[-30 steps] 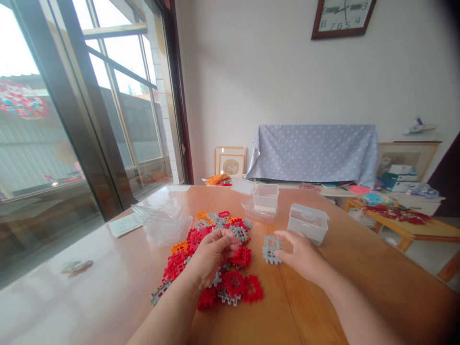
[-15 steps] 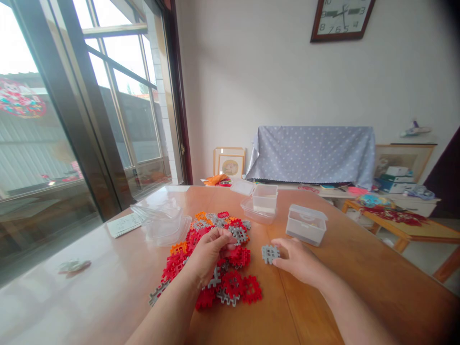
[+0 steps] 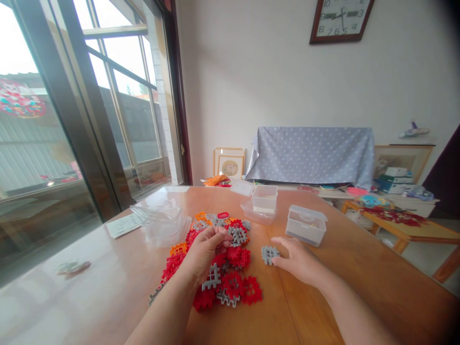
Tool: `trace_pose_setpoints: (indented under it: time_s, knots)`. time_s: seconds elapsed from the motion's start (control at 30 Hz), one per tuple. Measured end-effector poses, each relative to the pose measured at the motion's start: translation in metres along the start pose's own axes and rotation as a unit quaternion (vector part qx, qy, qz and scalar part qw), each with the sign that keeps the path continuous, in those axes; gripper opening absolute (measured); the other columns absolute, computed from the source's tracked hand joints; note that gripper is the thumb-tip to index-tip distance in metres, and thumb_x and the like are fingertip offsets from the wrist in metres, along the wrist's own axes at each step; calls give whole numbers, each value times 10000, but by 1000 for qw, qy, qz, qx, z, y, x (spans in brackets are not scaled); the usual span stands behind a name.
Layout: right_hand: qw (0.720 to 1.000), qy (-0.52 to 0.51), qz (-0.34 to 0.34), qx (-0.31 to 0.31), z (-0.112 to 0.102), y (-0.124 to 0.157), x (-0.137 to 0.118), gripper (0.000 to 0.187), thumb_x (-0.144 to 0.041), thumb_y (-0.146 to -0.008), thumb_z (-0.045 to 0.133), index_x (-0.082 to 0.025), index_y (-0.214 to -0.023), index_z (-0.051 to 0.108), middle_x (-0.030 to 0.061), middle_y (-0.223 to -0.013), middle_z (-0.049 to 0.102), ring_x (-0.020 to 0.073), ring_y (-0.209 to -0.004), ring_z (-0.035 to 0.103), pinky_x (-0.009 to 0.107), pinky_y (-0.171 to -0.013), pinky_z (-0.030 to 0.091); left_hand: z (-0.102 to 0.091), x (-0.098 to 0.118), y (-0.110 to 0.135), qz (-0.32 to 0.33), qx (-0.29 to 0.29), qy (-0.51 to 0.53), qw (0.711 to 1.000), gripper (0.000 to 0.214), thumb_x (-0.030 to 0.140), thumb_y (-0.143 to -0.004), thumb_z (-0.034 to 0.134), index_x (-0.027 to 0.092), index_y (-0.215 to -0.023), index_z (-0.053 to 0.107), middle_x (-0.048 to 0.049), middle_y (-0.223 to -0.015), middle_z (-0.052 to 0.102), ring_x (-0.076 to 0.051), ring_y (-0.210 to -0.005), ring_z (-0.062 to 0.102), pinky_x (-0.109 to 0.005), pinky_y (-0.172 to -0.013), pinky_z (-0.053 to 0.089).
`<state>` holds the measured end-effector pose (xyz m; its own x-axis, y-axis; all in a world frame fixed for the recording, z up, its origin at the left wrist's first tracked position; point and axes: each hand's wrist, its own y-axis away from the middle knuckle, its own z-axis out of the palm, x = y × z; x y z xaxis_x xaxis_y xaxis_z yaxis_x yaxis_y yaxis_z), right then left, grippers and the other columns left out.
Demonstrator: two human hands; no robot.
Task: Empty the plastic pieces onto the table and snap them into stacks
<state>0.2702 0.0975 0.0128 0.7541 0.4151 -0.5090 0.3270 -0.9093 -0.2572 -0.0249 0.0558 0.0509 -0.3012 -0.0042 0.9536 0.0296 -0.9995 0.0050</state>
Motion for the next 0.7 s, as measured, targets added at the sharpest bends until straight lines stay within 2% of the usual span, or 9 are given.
trace_pose_setpoints:
  time_s: [0.2, 0.33, 0.43, 0.5, 0.6, 0.7]
  knots:
    - [998, -17, -36, 55, 6, -5, 0, 372, -438, -909, 585, -245, -1214, 675, 82, -1223, 718, 295, -1173, 630, 429, -1004, 478, -26, 13, -8, 80, 91, -64, 991, 293, 430, -810, 724, 176, -882, 600, -38, -879, 704, -133, -761, 638, -234, -698, 468]
    - [995, -29, -51, 76, 14, -7, 3, 349, -474, -934, 556, -257, -1169, 693, 74, -1189, 737, 288, -1125, 661, 421, -973, 502, -46, 16, -15, 114, 169, -205, 957, 220, 386, -826, 650, 178, -884, 609, -22, -794, 674, -159, -717, 620, -256, -644, 435]
    - [994, -31, -56, 84, 18, -7, 4, 336, -479, -937, 550, -261, -1144, 701, 63, -1175, 747, 287, -1114, 670, 422, -959, 515, -51, 10, -18, 144, 174, -365, 903, 170, 320, -825, 621, 183, -920, 650, -37, -825, 684, -202, -791, 630, -317, -735, 469]
    - [994, -32, -55, 89, 19, -7, 2, 332, -482, -935, 554, -266, -1135, 705, 59, -1171, 749, 288, -1116, 671, 423, -956, 519, -49, 4, -19, 180, 152, -480, 845, 205, 260, -824, 601, 199, -1005, 678, -68, -981, 709, -249, -965, 628, -382, -877, 466]
    - [994, -32, -54, 90, 21, -7, -1, 329, -472, -933, 556, -268, -1144, 704, 59, -1171, 749, 287, -1126, 666, 425, -959, 519, -43, -7, -18, 223, 109, -608, 754, 385, 258, -834, 606, 268, -1216, 649, -73, -1278, 661, -333, -1260, 501, -498, -1047, 368]
    - [994, -36, -56, 88, 22, -6, -4, 321, -462, -928, 558, -271, -1137, 708, 61, -1153, 752, 288, -1117, 669, 425, -956, 521, -40, -14, -18, 222, 79, -663, 711, 426, 291, -846, 615, 320, -1271, 623, -34, -1368, 629, -371, -1366, 394, -565, -1099, 285]
